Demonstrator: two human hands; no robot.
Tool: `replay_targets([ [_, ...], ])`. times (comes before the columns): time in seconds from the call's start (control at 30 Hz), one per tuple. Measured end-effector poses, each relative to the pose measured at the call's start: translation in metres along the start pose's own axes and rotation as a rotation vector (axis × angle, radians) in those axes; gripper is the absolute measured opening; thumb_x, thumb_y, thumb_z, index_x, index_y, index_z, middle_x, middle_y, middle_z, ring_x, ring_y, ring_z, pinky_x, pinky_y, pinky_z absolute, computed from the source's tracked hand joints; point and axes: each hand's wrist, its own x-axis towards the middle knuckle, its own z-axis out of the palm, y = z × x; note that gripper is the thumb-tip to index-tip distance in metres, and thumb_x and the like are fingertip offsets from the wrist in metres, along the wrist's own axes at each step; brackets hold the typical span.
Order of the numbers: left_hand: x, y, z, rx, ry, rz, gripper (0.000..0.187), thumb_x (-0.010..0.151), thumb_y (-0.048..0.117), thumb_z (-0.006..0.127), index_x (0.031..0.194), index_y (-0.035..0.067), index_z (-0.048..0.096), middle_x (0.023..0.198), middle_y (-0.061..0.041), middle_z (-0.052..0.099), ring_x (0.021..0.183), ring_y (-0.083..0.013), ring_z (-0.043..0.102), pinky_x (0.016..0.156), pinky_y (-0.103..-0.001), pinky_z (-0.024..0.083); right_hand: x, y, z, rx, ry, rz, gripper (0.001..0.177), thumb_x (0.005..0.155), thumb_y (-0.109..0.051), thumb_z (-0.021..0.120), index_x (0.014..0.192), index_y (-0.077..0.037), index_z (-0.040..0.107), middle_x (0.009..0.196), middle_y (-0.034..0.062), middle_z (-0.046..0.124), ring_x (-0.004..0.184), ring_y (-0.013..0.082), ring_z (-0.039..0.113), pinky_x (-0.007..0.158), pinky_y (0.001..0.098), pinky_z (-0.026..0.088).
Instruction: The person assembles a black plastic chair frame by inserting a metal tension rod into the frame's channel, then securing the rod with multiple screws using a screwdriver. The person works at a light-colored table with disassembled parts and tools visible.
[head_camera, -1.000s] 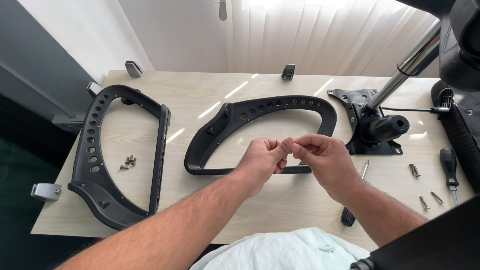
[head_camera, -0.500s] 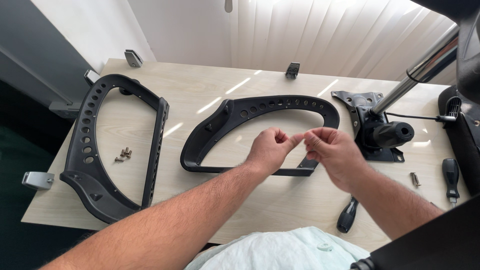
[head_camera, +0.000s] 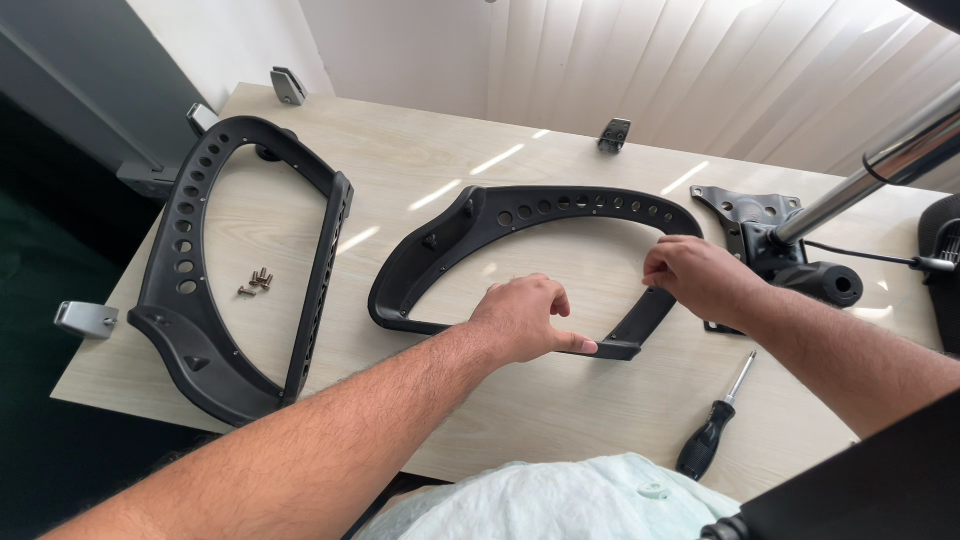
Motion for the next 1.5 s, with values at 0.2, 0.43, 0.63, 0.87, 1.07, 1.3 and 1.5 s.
replay_targets([
  [0.2,-0.001,-0.007,-0.002,-0.044,-0.030,-0.024,0.071,0.078,0.070,0.072,0.119,0.012,0.069,0.114,-0.007,0.069,0.113,-0.0176,0.065,0.099,-0.042,0.057,0.004,0.006,0.014,-0.083,-0.036,-0.043,0.019,0.098,-0.028,0.064,0.100,-0.011,0.073,0.108,0.0027,0.071,0.110,0.0185,0.067,0.102,0.0353,0.055],
  [0.43,-0.010,-0.009,-0.005,-0.110,-0.067,-0.102,0.067,0.082,0.067,0.071,0.119,0.011,0.069,0.112,-0.010,0.069,0.109,-0.0190,0.067,0.093,-0.042,0.060,0.007,0.013,0.016,-0.133,-0.055,-0.041,0.021,0.098,-0.031,0.064,0.101,-0.011,0.071,0.109,0.0030,0.071,0.110,0.0179,0.067,0.101,0.0351,0.057],
  [0.63,-0.012,-0.008,-0.006,-0.137,-0.051,-0.091,0.065,0.084,0.064,0.071,0.119,0.011,0.069,0.113,-0.009,0.069,0.110,-0.0181,0.066,0.093,-0.041,0.059,0.009,0.006,0.013,-0.178,-0.075,-0.031,0.023,0.097,-0.033,0.065,0.100,-0.011,0.072,0.110,0.0016,0.071,0.111,0.0182,0.066,0.099,0.0364,0.057],
  [0.87,-0.008,-0.008,-0.007,-0.134,-0.054,-0.072,0.064,0.082,0.062,0.074,0.121,0.011,0.068,0.117,-0.009,0.067,0.114,-0.0181,0.065,0.097,-0.041,0.058,0.011,-0.006,0.005,-0.240,-0.171,0.001,0.024,0.099,-0.034,0.064,0.100,-0.013,0.074,0.108,-0.0002,0.073,0.112,0.0157,0.067,0.101,0.0355,0.057],
  [1.07,-0.006,-0.008,-0.006,-0.158,-0.078,-0.072,0.063,0.084,0.061,0.073,0.122,0.011,0.067,0.120,-0.009,0.065,0.116,-0.0178,0.064,0.097,-0.041,0.059,0.010,-0.007,0.001,-0.184,-0.155,0.094,0.021,0.098,-0.034,0.066,0.102,-0.014,0.072,0.110,0.0006,0.071,0.107,0.0155,0.069,0.098,0.0352,0.059],
  [1.3,-0.006,-0.008,-0.006,-0.176,-0.074,-0.065,0.062,0.084,0.059,0.075,0.121,0.011,0.068,0.119,-0.009,0.066,0.116,-0.0176,0.064,0.098,-0.040,0.058,0.007,-0.005,-0.001,-0.152,-0.148,0.088,0.017,0.096,-0.032,0.071,0.099,-0.015,0.073,0.106,0.0005,0.071,0.104,0.0143,0.069,0.094,0.0344,0.060],
  [1.5,-0.007,-0.007,-0.007,-0.176,-0.076,-0.064,0.061,0.083,0.059,0.075,0.120,0.011,0.068,0.119,-0.009,0.067,0.115,-0.0175,0.064,0.097,-0.040,0.058,0.007,-0.005,-0.001,-0.139,-0.138,0.092,0.016,0.095,-0.031,0.072,0.098,-0.015,0.072,0.104,0.0006,0.072,0.103,0.0144,0.070,0.093,0.0345,0.060],
])
